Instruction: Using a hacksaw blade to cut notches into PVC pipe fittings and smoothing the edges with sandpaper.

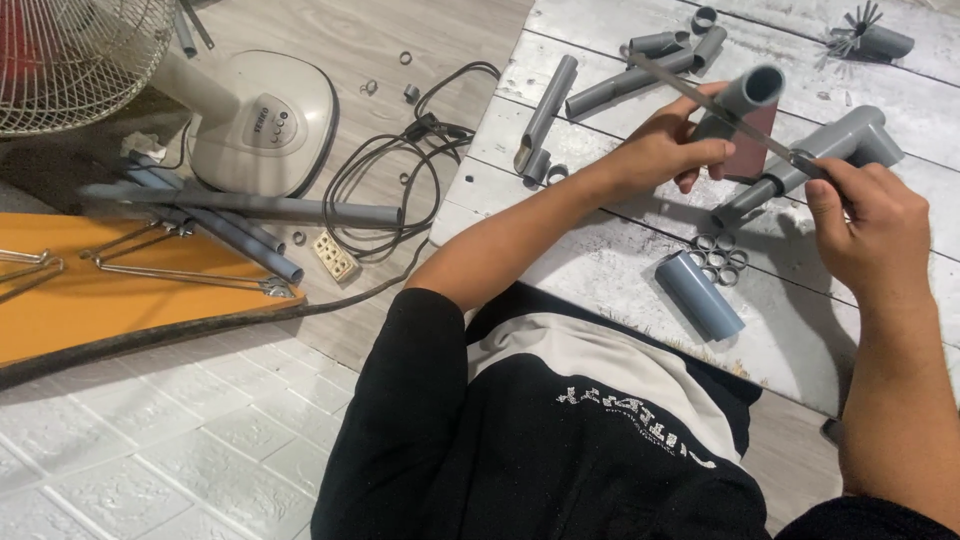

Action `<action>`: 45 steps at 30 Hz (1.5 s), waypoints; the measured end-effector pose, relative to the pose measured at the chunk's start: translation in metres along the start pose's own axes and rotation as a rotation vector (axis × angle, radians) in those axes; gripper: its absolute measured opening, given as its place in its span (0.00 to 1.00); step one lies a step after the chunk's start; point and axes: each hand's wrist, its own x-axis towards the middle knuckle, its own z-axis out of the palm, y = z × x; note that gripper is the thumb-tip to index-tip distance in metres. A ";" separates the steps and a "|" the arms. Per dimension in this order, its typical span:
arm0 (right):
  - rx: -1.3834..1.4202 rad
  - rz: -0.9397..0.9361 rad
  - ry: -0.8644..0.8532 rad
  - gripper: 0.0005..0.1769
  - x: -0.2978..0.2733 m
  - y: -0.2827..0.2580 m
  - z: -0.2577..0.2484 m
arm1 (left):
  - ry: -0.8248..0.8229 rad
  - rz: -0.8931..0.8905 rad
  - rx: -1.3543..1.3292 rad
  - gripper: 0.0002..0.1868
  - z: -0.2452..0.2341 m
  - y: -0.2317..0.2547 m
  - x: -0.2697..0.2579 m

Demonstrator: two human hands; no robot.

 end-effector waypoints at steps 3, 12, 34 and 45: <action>0.127 0.013 -0.001 0.10 0.001 -0.002 -0.005 | -0.030 0.018 0.011 0.36 -0.003 -0.017 0.005; 0.167 0.024 0.019 0.09 0.002 0.015 -0.001 | -0.113 -0.054 -0.127 0.40 -0.010 -0.027 0.012; 0.279 0.003 0.035 0.09 0.013 -0.004 -0.012 | -0.312 0.070 -0.384 0.28 -0.002 -0.001 -0.004; 0.426 0.071 0.027 0.11 0.019 -0.016 -0.021 | -0.086 -0.069 -0.330 0.38 -0.010 -0.001 -0.004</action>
